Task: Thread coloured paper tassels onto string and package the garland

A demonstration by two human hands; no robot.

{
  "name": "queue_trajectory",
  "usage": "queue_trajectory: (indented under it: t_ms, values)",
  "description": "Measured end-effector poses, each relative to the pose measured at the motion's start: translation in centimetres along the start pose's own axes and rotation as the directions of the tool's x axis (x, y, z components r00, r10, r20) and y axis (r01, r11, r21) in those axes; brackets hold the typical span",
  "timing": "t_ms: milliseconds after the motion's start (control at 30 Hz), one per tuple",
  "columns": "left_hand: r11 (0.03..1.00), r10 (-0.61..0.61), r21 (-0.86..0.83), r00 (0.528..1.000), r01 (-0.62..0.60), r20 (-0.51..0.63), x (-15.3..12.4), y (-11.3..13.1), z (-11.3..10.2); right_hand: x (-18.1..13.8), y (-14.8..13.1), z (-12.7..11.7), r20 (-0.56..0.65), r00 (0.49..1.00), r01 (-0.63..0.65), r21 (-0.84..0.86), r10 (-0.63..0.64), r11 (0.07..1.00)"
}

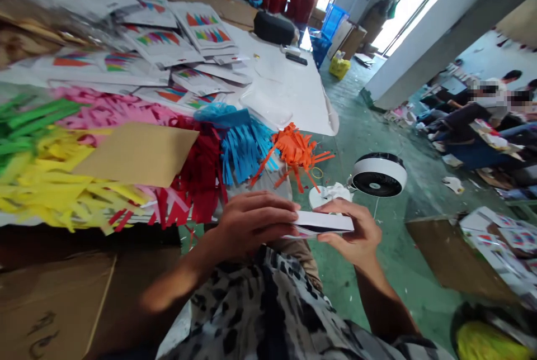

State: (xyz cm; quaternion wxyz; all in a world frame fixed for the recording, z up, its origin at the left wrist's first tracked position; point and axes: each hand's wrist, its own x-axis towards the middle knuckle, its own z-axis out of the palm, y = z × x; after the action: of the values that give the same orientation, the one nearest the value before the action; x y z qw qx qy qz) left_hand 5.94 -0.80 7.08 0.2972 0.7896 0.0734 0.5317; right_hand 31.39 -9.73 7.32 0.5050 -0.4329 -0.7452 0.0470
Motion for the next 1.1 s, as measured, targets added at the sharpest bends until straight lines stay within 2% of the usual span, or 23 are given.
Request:
queue_trajectory:
  t_ms: [100,167,233,300,400,467,533,633,700,800,867,933,1000,1033,1067,1100]
  values:
    - [0.993,-0.078,-0.095,0.997,0.076,-0.025,-0.4,-0.4,-0.1,0.1,-0.3,0.4,0.029,0.999,-0.021,0.025,0.021,0.999]
    - [0.967,-0.187,-0.183,0.982,0.178,-0.030,-0.8,-0.7,0.1,0.1,-0.5,0.8,0.012,0.999,-0.038,0.057,0.038,0.998]
    - [0.913,-0.330,-0.264,0.944,0.312,-0.025,-1.4,-0.7,0.5,0.0,-0.6,1.0,-0.039,0.997,-0.068,0.063,0.070,0.996]
    - [0.851,-0.468,-0.280,0.884,0.444,-0.019,-1.9,-0.7,1.0,-0.2,-0.6,0.9,-0.047,0.991,-0.122,0.054,0.124,0.991]
    - [0.798,-0.581,-0.192,0.814,0.571,0.004,-2.4,-0.6,1.6,-0.3,-0.5,0.4,0.064,0.978,-0.198,0.001,0.198,0.980]
    - [0.802,-0.583,-0.142,0.812,0.580,0.029,-2.5,-0.6,1.8,-0.2,-0.4,0.0,0.152,0.971,-0.185,-0.011,0.185,0.983]
    - [0.828,-0.548,-0.114,0.835,0.549,0.042,-2.5,-0.6,2.0,-0.1,-0.2,-0.3,0.188,0.971,-0.152,0.023,0.145,0.988]
    - [0.861,-0.496,-0.110,0.868,0.496,0.031,-2.4,-0.5,2.2,-0.3,0.0,-0.3,0.136,0.982,-0.137,0.058,0.128,0.989]
    - [0.862,-0.486,-0.148,0.873,0.485,0.034,-2.2,-0.5,2.3,-0.5,0.5,-0.1,0.086,0.984,-0.158,0.053,0.154,0.986]
    - [0.834,-0.520,-0.201,0.854,0.514,0.030,-1.8,-0.9,1.9,0.1,2.2,0.3,0.074,0.954,-0.295,0.070,0.290,0.953]
    - [0.809,-0.570,-0.210,0.821,0.549,-0.047,-1.6,-1.4,0.7,1.5,4.5,0.8,0.119,0.888,-0.456,0.111,0.444,0.883]
    - [0.809,-0.587,-0.162,0.787,0.565,-0.191,-1.7,-1.8,-1.3,3.6,7.3,1.7,0.163,0.787,-0.616,0.177,0.595,0.767]
    - [0.819,-0.521,0.048,0.777,0.572,-0.353,-2.3,-2.1,-4.1,6.1,10.3,3.0,0.204,0.695,-0.718,0.242,0.689,0.653]
    - [0.787,-0.463,0.213,0.782,0.579,-0.417,-2.9,-2.1,-5.6,7.4,11.7,3.8,0.226,0.687,-0.726,0.239,0.691,0.644]
    - [0.712,-0.406,0.390,0.795,0.585,-0.450,-3.6,-2.1,-7.2,8.6,12.9,4.5,0.231,0.715,-0.698,0.204,0.659,0.686]
    - [0.601,-0.371,0.539,0.803,0.590,-0.467,-4.4,-2.1,-8.8,9.6,14.0,5.3,0.221,0.766,-0.638,0.142,0.604,0.757]
